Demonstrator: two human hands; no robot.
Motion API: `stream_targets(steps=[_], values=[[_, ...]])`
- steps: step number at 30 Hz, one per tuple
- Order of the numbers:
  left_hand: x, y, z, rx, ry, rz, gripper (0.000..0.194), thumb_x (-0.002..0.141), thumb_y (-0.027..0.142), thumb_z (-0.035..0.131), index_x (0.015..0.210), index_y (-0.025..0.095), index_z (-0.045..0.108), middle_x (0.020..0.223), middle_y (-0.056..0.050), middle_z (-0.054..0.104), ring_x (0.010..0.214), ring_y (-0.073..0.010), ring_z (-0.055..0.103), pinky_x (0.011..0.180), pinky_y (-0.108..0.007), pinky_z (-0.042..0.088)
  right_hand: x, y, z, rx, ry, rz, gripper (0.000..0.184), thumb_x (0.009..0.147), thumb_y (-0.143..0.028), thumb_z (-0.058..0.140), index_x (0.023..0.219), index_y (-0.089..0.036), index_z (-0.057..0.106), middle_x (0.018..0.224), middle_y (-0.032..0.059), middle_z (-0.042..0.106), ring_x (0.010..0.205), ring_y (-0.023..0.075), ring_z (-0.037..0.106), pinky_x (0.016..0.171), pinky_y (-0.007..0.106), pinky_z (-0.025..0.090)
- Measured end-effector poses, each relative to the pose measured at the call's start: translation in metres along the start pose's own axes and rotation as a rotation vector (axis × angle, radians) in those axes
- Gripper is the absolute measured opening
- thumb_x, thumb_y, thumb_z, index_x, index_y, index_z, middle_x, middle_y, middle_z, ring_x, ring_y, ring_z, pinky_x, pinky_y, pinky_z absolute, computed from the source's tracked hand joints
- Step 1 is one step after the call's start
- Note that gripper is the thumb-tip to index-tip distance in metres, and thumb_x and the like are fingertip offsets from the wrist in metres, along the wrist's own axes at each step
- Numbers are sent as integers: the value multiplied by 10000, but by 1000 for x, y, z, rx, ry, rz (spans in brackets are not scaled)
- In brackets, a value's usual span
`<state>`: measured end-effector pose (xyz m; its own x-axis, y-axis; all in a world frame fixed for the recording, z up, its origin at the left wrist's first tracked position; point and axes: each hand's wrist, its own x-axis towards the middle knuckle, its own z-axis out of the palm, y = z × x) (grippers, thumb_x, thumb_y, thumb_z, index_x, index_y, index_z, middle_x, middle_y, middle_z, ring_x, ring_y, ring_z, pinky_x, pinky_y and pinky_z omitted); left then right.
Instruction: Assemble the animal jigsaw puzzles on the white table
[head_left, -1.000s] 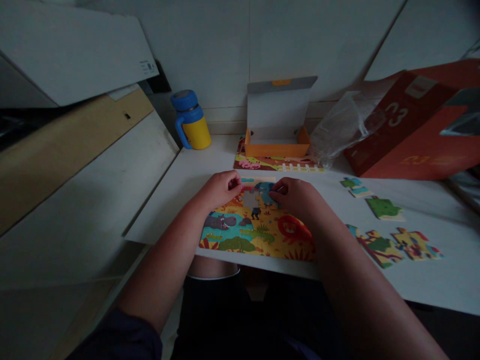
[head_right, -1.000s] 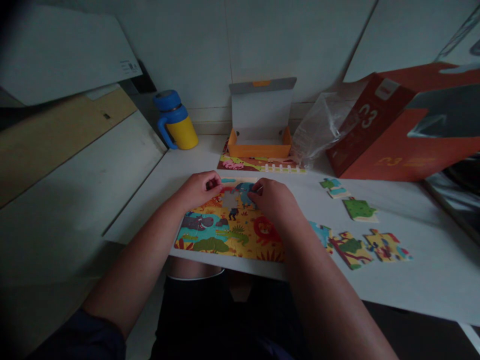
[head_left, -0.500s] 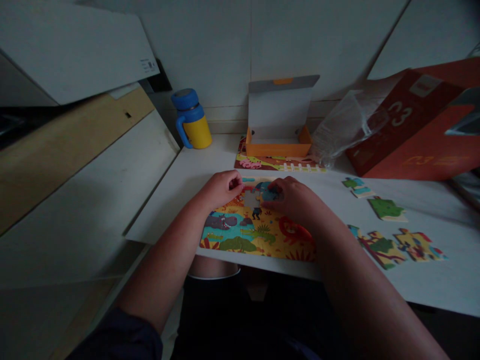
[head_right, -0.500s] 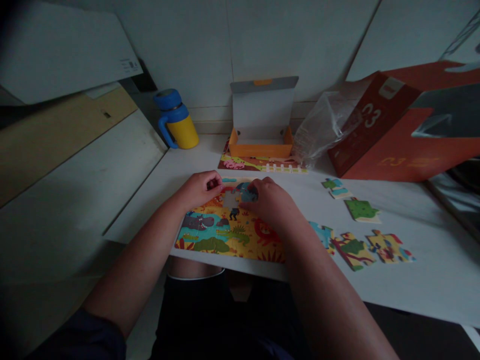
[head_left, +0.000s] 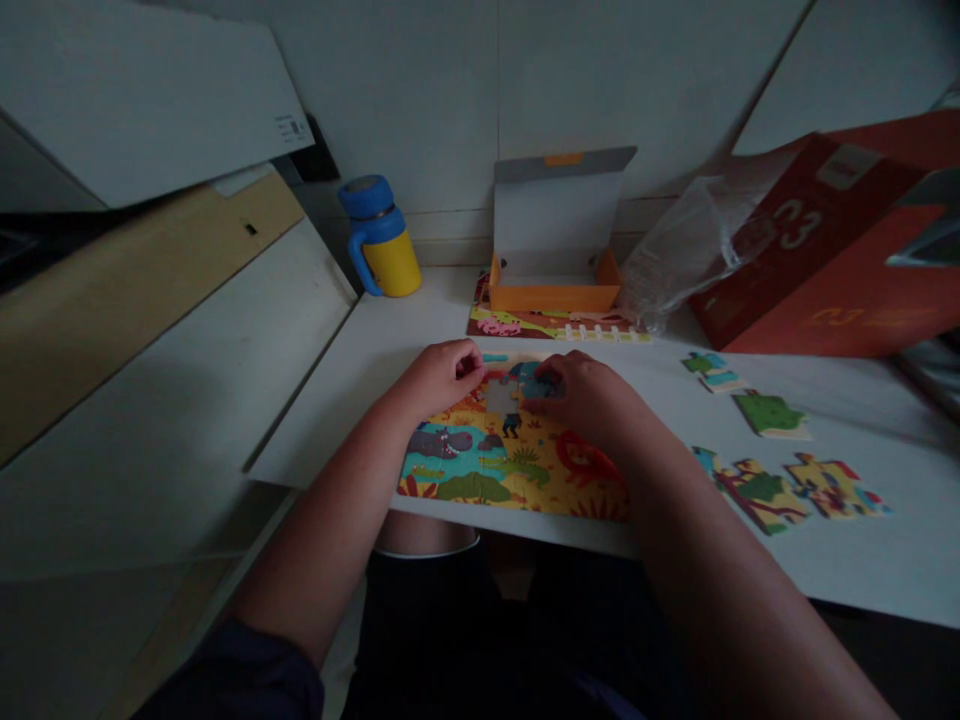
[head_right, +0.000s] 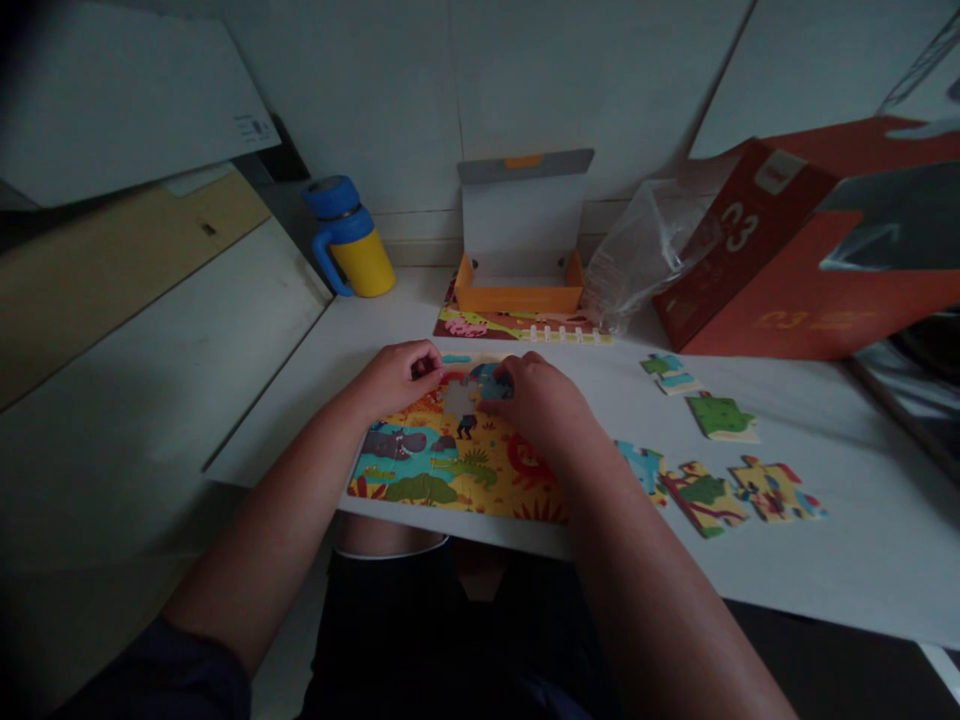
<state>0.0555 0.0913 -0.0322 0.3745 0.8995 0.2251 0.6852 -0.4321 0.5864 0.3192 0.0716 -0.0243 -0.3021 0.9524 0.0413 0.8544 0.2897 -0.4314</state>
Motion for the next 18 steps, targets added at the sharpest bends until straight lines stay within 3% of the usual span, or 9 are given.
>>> stream_targets(steps=[18], values=[[0,4,0,-15,-6,11,81,958,228,665,883,207,642,805,8,691,684,-136,588,674,-275,445,3,2,-4,-3,-9,-40,300,869,-310,850,1145,-216,782,1095,93,746,885,227,679,804,331,500]])
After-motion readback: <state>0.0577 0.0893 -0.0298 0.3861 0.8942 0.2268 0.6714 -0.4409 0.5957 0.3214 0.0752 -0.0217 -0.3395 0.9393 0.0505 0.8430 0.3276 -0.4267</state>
